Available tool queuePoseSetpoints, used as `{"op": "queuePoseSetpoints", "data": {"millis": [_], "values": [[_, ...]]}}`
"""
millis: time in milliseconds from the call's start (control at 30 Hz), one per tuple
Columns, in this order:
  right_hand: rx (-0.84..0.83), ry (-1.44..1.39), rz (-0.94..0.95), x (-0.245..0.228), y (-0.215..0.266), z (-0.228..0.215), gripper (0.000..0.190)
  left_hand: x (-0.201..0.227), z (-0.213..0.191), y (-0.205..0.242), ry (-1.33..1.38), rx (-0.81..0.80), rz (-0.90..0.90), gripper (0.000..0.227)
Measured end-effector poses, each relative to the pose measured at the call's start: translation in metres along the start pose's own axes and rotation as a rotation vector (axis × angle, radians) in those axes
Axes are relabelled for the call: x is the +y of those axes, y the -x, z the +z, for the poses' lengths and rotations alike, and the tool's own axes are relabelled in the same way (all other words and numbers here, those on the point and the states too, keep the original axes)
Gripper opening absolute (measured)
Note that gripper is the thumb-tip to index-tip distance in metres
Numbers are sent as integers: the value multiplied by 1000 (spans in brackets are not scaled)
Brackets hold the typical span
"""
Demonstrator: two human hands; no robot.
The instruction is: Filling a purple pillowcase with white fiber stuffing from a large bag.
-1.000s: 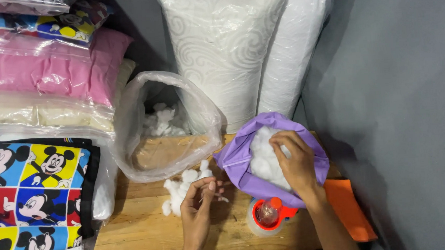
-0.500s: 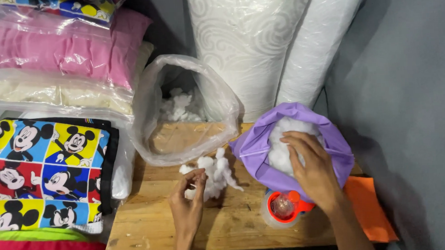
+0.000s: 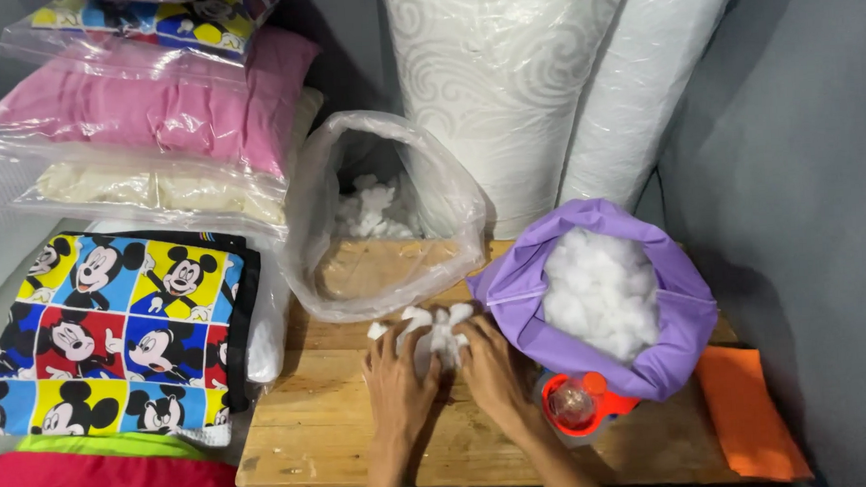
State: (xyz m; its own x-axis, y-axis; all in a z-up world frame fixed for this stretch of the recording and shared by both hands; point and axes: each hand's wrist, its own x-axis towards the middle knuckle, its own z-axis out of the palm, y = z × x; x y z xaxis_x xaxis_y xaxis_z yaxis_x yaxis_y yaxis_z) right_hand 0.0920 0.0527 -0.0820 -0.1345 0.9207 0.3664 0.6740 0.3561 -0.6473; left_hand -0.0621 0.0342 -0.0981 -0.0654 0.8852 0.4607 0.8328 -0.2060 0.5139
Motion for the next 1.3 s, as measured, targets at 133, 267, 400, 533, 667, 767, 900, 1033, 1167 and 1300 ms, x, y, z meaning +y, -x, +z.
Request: {"op": "queuePoseSetpoints", "data": {"millis": [133, 267, 400, 533, 667, 767, 900, 1033, 1167, 1300], "values": [[58, 2, 29, -12, 19, -19, 29, -3, -5, 7, 93, 4, -92, 42], [77, -57, 78, -29, 34, -39, 20, -6, -2, 7, 110, 49, -146, 35], [55, -342, 222, -31, 50, -47, 33, -3, -5, 8, 57, 217, -74, 30], [74, -580, 289, -47, 57, -54, 19, 4, -12, 4, -31, 274, -6, 30], [57, -299, 155, -45, 57, -52, 16, 9, -11, 4, -70, 223, -32, 48], [-9, -95, -12, -43, 43, -42, 9, 14, -10, 5, -83, 206, -25, 62], [-114, 139, -169, -40, 14, -24, 53, 19, -14, 5, 1, 118, -91, 53], [-332, 162, 20, -30, -5, -12, 101, 12, -11, 9, -8, 136, -63, 70], [-196, 90, 21, 14, -4, 14, 58, 14, -13, 6, 16, 149, -46, 40], [-52, 36, 44, 12, 6, 9, 38, 12, -8, 6, -76, 142, 35, 40]]}}
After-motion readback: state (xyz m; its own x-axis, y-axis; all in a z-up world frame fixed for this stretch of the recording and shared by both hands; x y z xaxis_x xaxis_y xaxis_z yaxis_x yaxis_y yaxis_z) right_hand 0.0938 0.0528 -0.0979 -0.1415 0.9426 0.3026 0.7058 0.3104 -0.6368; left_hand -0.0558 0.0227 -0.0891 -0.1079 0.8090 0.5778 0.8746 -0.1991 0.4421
